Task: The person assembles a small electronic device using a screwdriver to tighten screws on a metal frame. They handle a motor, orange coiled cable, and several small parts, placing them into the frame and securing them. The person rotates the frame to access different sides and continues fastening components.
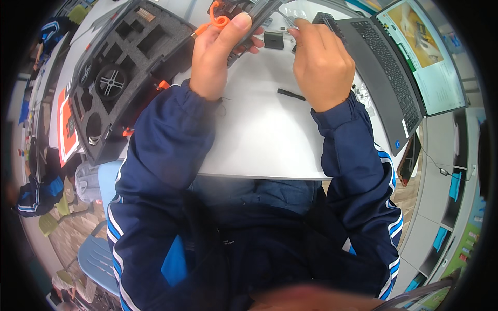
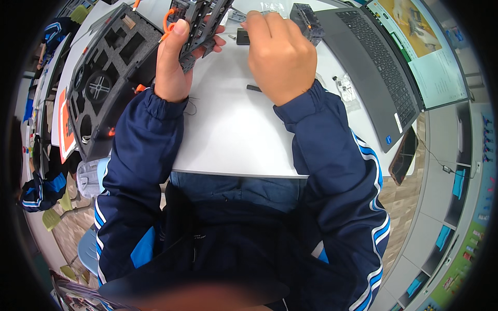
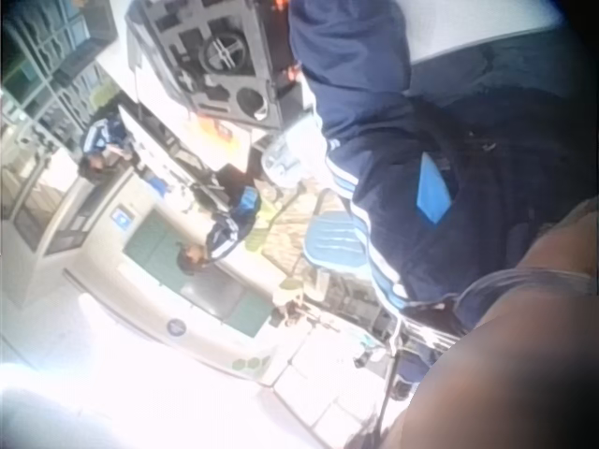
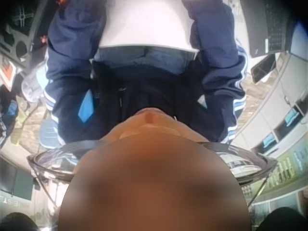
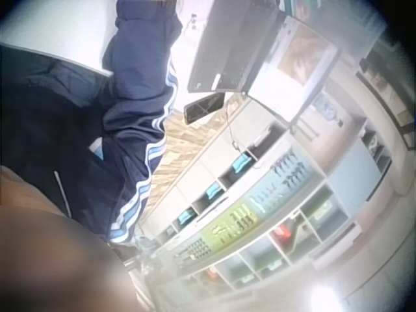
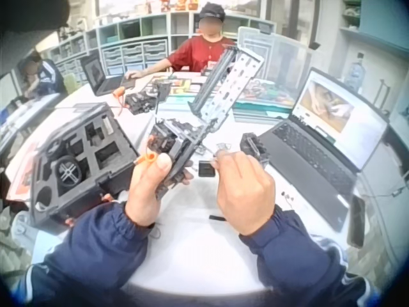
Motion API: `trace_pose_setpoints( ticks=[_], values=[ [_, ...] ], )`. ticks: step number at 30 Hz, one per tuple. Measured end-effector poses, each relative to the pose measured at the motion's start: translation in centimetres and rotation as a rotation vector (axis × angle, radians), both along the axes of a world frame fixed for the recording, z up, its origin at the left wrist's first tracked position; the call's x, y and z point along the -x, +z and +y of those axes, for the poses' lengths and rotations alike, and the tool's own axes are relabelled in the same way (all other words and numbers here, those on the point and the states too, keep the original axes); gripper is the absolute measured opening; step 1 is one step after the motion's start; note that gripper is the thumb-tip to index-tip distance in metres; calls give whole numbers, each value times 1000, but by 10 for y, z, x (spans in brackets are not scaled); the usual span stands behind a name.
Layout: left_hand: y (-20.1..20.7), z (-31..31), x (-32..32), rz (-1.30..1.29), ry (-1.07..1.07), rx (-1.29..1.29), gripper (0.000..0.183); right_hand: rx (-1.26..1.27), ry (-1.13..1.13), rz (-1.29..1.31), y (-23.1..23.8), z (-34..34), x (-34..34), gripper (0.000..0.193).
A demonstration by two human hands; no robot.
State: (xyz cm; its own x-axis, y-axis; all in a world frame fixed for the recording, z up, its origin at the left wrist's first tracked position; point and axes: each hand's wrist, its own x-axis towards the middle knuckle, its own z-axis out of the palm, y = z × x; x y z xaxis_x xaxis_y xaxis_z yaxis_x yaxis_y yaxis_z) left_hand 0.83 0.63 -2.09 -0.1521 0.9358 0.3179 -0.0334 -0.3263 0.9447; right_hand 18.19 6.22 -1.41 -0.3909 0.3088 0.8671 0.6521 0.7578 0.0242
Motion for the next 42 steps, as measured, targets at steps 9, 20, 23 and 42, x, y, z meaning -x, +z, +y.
trace_pose_setpoints(
  ticks=[9,20,23,42],
  values=[
    [-2,1,3,-132,-115,-159,49,1516,781,419,32,8,-25,22],
    [0,3,8,-123,-124,-178,50,1033,492,378,24,-4,-13,19],
    [-3,4,7,-100,-101,-166,47,277,141,132,15,-8,-1,7],
    [-3,4,8,-90,-160,-230,50,1577,756,430,39,3,-27,27]
  ],
)
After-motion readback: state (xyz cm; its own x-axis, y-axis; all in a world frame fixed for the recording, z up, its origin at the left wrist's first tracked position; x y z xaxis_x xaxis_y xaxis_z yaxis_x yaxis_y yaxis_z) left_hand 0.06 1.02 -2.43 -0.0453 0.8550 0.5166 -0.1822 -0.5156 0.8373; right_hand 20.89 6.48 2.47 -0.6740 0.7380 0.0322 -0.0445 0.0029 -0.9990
